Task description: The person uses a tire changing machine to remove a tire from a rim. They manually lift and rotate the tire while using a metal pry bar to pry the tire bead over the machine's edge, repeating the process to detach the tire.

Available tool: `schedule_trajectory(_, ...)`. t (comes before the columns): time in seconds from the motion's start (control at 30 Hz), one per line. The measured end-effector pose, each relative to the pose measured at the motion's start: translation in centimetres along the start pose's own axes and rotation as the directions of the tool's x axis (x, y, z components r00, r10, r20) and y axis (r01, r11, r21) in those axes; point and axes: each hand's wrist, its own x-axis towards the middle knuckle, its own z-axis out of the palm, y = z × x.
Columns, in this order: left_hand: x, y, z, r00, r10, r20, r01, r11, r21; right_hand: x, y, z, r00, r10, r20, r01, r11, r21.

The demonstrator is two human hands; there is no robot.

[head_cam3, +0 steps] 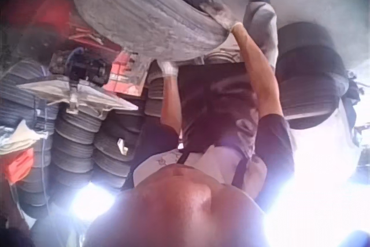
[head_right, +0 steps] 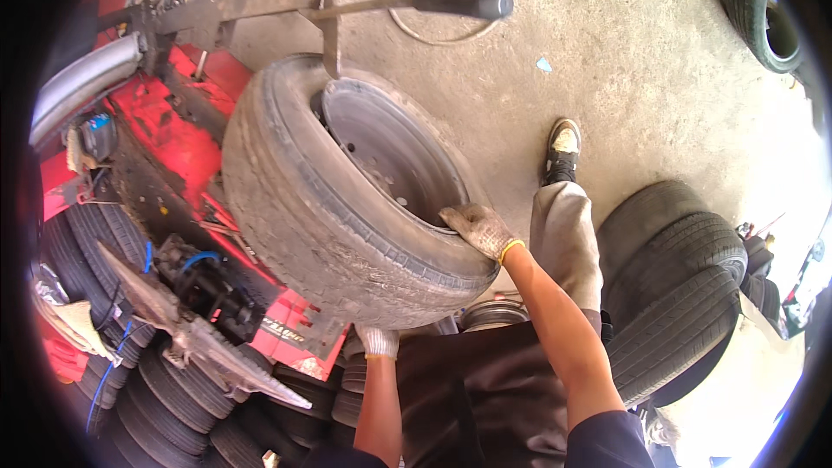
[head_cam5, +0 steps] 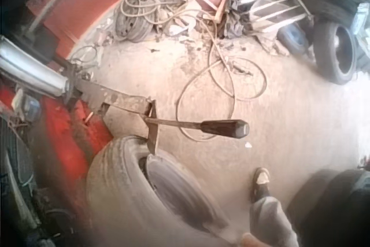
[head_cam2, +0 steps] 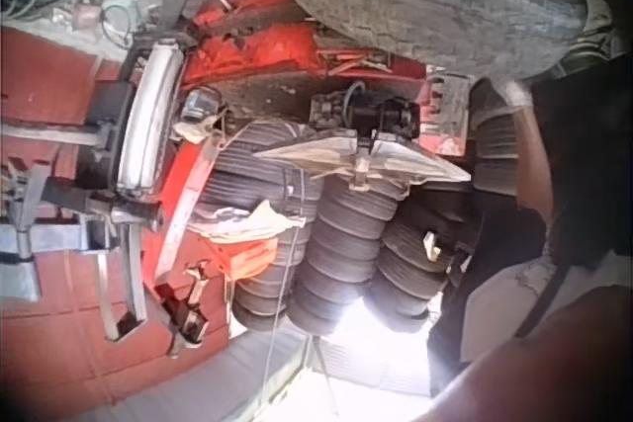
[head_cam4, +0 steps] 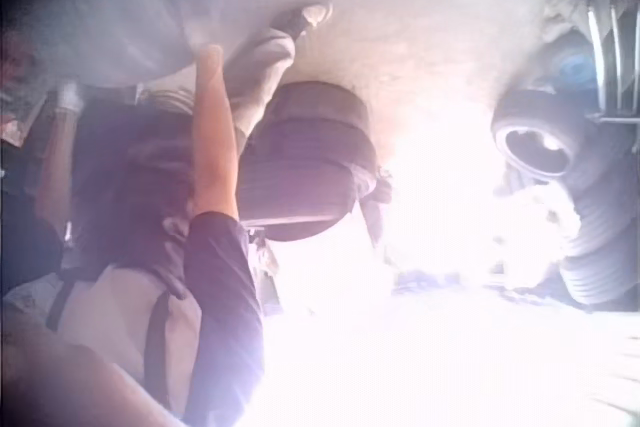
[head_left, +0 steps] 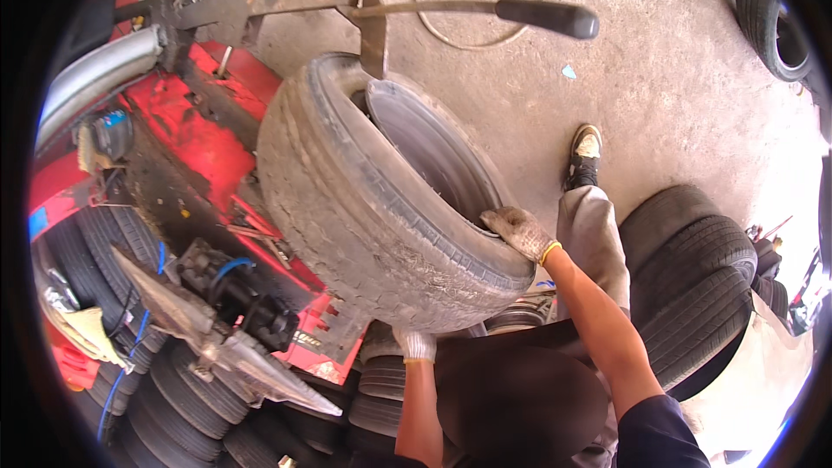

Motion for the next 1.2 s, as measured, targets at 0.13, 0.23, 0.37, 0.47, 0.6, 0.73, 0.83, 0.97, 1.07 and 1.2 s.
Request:
schedule_trajectory(0.13,6.7,-6.7,-1.0,0.970,-0.243,-0.005,0.243,0.969,0.040,0.3,0.7,1.4,0.986,-0.119,-0.114,0.129,0.988,0.087)
schedule_trajectory(0.23,9.2,-7.0,-0.4,0.973,-0.228,0.021,0.226,0.972,0.066,0.8,0.3,0.8,0.998,0.035,-0.048,-0.030,0.994,0.104)
schedule_trajectory(0.37,8.3,-3.4,0.8,0.984,-0.153,0.093,0.141,0.981,0.132,-1.1,-3.0,2.4,0.990,-0.054,-0.128,0.066,0.994,0.091)
schedule_trajectory(0.47,5.0,3.3,3.6,0.959,-0.155,0.238,0.097,0.966,0.239,-3.7,-6.8,3.2,0.978,-0.079,-0.193,0.077,0.997,-0.017)
schedule_trajectory(0.6,-3.7,14.5,6.1,0.913,-0.111,0.393,-0.015,0.952,0.305,-8.3,-17.0,4.6,0.986,-0.047,-0.161,0.035,0.996,-0.079)
schedule_trajectory(0.73,-9.7,18.6,12.9,0.948,0.135,0.288,-0.158,0.986,0.059,-5.6,-19.4,3.2,0.974,0.062,-0.218,-0.090,0.989,-0.121)
schedule_trajectory(0.83,-14.3,19.3,16.7,0.829,0.558,-0.033,-0.535,0.809,0.243,-5.8,-18.5,3.1,0.966,-0.021,-0.257,-0.006,0.994,-0.105)
schedule_trajectory(0.97,-15.6,20.7,20.0,0.263,0.933,0.246,-0.850,0.103,0.517,-6.0,-19.7,3.7,0.970,0.003,-0.243,-0.038,0.989,-0.141)
schedule_trajectory(1.07,-11.1,21.3,21.6,0.207,0.937,0.282,-0.761,-0.026,0.648,-5.4,-19.1,4.0,0.971,-0.059,-0.232,0.021,0.986,-0.163)
schedule_trajectory(1.2,-11.3,20.9,24.2,0.264,0.931,0.251,-0.707,0.010,0.707,-1.7,-14.7,0.5,0.805,-0.552,-0.215,0.412,0.783,-0.466)
